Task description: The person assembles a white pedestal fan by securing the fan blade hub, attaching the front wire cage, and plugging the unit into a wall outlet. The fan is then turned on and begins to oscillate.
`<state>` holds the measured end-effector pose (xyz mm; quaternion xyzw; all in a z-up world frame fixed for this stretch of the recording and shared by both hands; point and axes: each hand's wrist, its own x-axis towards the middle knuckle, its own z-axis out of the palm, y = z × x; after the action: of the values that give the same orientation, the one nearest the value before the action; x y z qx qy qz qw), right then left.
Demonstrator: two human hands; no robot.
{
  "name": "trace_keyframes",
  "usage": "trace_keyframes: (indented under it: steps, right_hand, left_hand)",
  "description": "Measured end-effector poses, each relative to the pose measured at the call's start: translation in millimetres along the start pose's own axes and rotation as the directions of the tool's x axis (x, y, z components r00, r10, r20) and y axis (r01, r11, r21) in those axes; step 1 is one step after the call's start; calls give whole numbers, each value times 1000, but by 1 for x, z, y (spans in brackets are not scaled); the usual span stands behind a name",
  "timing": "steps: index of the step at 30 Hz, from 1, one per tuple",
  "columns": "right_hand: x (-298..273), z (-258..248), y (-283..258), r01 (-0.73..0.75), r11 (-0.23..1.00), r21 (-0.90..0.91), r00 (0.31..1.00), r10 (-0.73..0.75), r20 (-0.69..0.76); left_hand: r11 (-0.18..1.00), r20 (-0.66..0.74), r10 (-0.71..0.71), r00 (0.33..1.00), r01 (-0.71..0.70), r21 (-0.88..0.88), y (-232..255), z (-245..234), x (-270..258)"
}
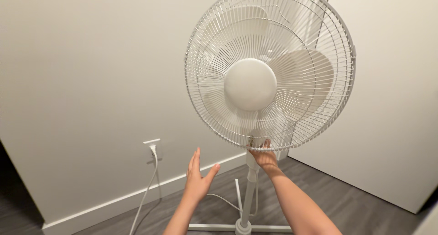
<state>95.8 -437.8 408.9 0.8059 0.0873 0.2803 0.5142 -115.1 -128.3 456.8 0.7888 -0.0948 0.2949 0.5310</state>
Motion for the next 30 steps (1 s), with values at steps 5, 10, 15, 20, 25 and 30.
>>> trace_keyframes:
  steps: [5, 10, 15, 20, 25, 30]
  right_hand:
    - [1, -1, 4, 121, 632, -765, 993, -70, 99]
    - [1, 0, 6, 47, 992, -119, 996, -55, -64]
    - [-4, 5, -2, -8, 860, 511, 999, -11, 34]
    - [-4, 4, -3, 7, 870, 493, 997, 32, -72]
    - [-13, -10, -2, -288, -421, 860, 924, 115, 365]
    - [-23, -39, 16, -413, -160, 897, 856, 268, 442]
  left_hand:
    - [994, 28, -101, 995, 102, -46, -2, -24, 6]
    - [993, 47, -109, 993, 110, -34, 13, -33, 16]
    - [995, -3, -78, 997, 78, -67, 24, -31, 25]
    - [996, -121, 14, 993, -24, -81, 40, -22, 37]
    - [996, -126, 25, 992, -36, -84, 50, -16, 40]
    - [996, -115, -8, 993, -3, -93, 55, -13, 38]
